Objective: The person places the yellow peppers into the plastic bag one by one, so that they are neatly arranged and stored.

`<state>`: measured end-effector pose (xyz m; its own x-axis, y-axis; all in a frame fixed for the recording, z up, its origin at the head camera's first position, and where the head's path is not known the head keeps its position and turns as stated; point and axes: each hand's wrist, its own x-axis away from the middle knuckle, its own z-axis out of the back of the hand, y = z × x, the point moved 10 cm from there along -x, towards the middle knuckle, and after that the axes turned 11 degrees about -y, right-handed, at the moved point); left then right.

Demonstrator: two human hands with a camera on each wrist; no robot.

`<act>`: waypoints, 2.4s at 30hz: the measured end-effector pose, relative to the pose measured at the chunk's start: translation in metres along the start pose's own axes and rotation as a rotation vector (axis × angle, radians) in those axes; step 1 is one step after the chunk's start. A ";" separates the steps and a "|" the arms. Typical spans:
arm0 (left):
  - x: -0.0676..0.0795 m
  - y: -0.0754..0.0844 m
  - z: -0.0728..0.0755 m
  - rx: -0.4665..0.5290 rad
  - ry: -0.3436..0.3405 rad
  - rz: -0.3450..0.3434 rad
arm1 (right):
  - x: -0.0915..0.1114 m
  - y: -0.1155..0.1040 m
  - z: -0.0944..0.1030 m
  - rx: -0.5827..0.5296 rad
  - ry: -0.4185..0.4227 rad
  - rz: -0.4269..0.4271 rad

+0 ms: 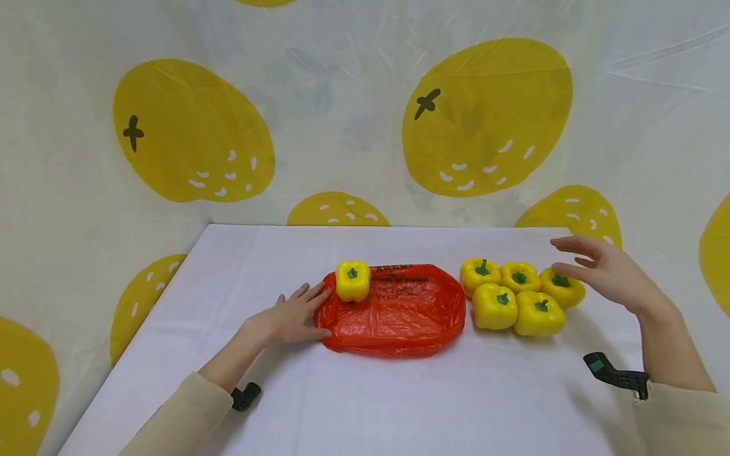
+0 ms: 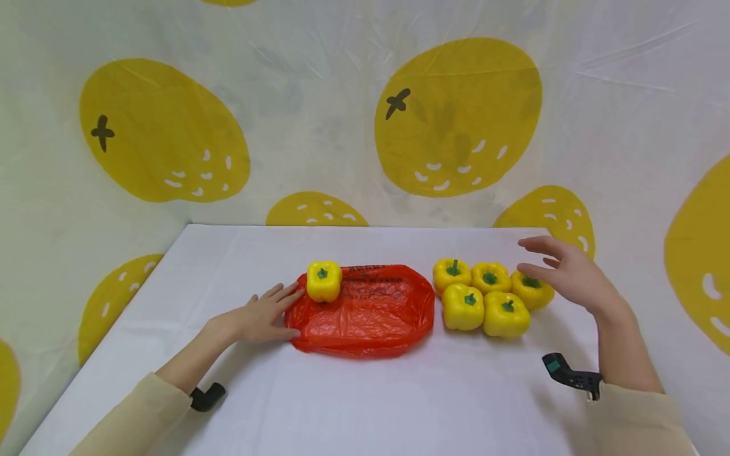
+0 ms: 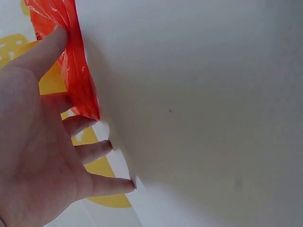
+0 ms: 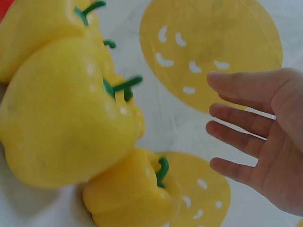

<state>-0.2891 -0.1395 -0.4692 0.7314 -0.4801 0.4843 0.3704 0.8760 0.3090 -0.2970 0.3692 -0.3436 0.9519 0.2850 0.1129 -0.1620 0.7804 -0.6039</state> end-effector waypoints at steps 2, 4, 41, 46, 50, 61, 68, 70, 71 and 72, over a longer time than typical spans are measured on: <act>0.000 0.000 0.000 0.000 -0.001 0.002 | 0.002 0.012 0.003 -0.006 0.007 -0.021; 0.000 0.000 0.000 -0.001 -0.003 0.004 | 0.004 0.023 0.005 -0.009 0.003 -0.029; 0.002 0.001 0.000 0.006 -0.002 0.006 | -0.003 0.086 -0.035 -0.129 -0.253 -0.076; 0.002 0.001 0.000 0.000 0.002 0.007 | -0.002 0.085 -0.033 -0.124 -0.221 -0.098; 0.001 0.001 0.001 -0.002 0.000 0.008 | 0.000 0.084 -0.027 -0.127 -0.181 -0.116; 0.001 0.000 0.001 -0.002 0.005 0.004 | 0.008 0.059 -0.001 -0.084 -0.077 -0.130; 0.002 -0.001 -0.001 0.007 -0.004 0.006 | 0.008 0.038 0.008 -0.072 -0.052 -0.138; 0.002 0.000 -0.001 0.012 0.002 0.001 | 0.008 0.032 0.009 -0.071 -0.042 -0.136; 0.002 0.000 -0.001 0.014 0.003 0.000 | 0.007 0.029 0.010 -0.067 -0.036 -0.133; 0.002 -0.001 -0.001 0.014 0.003 0.000 | 0.007 0.026 0.010 -0.061 -0.031 -0.130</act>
<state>-0.2876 -0.1412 -0.4690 0.7331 -0.4796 0.4822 0.3620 0.8754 0.3203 -0.2974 0.3973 -0.3502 0.9551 0.2013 0.2172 -0.0207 0.7770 -0.6291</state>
